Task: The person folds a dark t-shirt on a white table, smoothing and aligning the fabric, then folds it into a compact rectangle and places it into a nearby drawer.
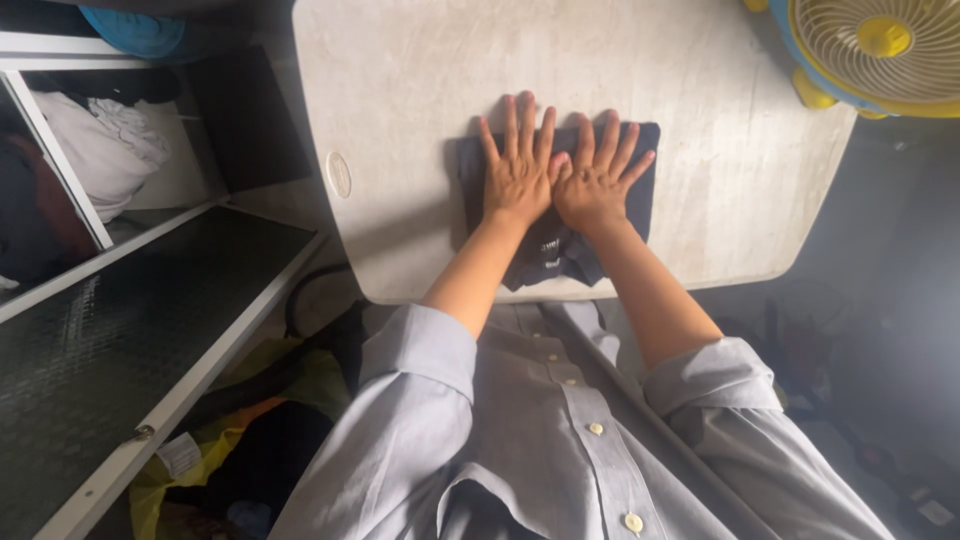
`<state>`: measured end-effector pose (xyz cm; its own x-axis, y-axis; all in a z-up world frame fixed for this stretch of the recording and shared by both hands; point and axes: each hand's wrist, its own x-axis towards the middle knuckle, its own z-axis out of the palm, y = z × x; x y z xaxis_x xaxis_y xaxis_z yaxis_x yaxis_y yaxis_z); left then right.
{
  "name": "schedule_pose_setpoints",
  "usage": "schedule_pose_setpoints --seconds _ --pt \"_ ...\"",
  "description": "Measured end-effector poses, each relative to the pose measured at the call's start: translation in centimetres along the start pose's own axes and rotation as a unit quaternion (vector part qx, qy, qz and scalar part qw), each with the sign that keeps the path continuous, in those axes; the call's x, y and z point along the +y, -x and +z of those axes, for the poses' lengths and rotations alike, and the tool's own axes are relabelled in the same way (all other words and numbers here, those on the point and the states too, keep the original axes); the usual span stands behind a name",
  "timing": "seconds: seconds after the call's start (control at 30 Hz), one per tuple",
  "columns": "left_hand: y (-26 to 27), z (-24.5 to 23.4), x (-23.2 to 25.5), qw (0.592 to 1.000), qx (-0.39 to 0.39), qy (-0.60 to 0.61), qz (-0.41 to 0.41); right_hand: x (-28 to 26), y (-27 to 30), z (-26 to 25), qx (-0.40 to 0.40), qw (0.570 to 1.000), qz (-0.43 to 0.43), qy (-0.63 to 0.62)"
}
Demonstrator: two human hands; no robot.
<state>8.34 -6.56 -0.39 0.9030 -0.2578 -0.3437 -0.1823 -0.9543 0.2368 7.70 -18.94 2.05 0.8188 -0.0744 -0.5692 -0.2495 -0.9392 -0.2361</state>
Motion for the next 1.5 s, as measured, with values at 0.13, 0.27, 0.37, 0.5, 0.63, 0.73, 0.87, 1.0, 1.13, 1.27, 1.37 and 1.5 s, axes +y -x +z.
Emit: schedule_pose_setpoints --seconds 0.13,0.27,0.37,0.5,0.63,0.73,0.87,1.0,1.13,1.27,1.37,1.5 --pt "0.6 -1.8 -0.3 0.999 -0.012 0.037 0.013 0.9 0.4 0.9 -0.009 1.000 -0.012 -0.018" --pt "1.8 -1.7 -0.4 0.998 0.031 0.054 0.031 2.3 1.4 0.6 0.038 0.997 -0.063 -0.038" --pt "4.4 -0.4 -2.0 0.990 0.058 0.059 0.115 3.9 3.4 1.4 0.136 0.979 -0.144 -0.055" --pt "9.4 2.0 -5.4 0.976 0.106 0.116 0.150 6.1 6.7 3.8 0.215 0.964 -0.142 -0.063" --pt "12.9 4.4 -5.8 0.980 0.125 0.128 0.084 7.7 8.2 5.6 0.230 0.970 -0.084 -0.012" --pt "12.9 4.6 -5.8 0.982 0.128 0.119 0.070 7.2 8.0 5.9 0.239 0.969 -0.066 -0.011" --pt "12.6 5.2 -5.8 0.981 0.149 0.102 0.068 6.8 7.9 5.2 0.249 0.966 -0.062 -0.006" --pt "12.6 4.7 -5.4 0.984 0.147 0.077 0.064 6.4 7.8 5.0 0.269 0.962 -0.052 -0.010" --pt "12.9 3.8 -5.2 0.987 0.132 0.066 0.066 7.0 8.0 5.0 0.275 0.959 -0.061 0.008" --pt "14.0 0.6 -5.8 0.991 0.058 0.112 0.034 8.7 8.1 5.3 0.288 0.953 -0.082 -0.046" --pt "15.8 1.7 -5.4 0.980 0.057 0.165 -0.099 9.5 7.5 3.9 0.297 0.940 -0.074 -0.149" --pt "16.7 1.2 -3.4 0.929 -0.069 0.244 -0.270 7.5 5.7 -1.1 0.322 0.929 -0.155 -0.095"
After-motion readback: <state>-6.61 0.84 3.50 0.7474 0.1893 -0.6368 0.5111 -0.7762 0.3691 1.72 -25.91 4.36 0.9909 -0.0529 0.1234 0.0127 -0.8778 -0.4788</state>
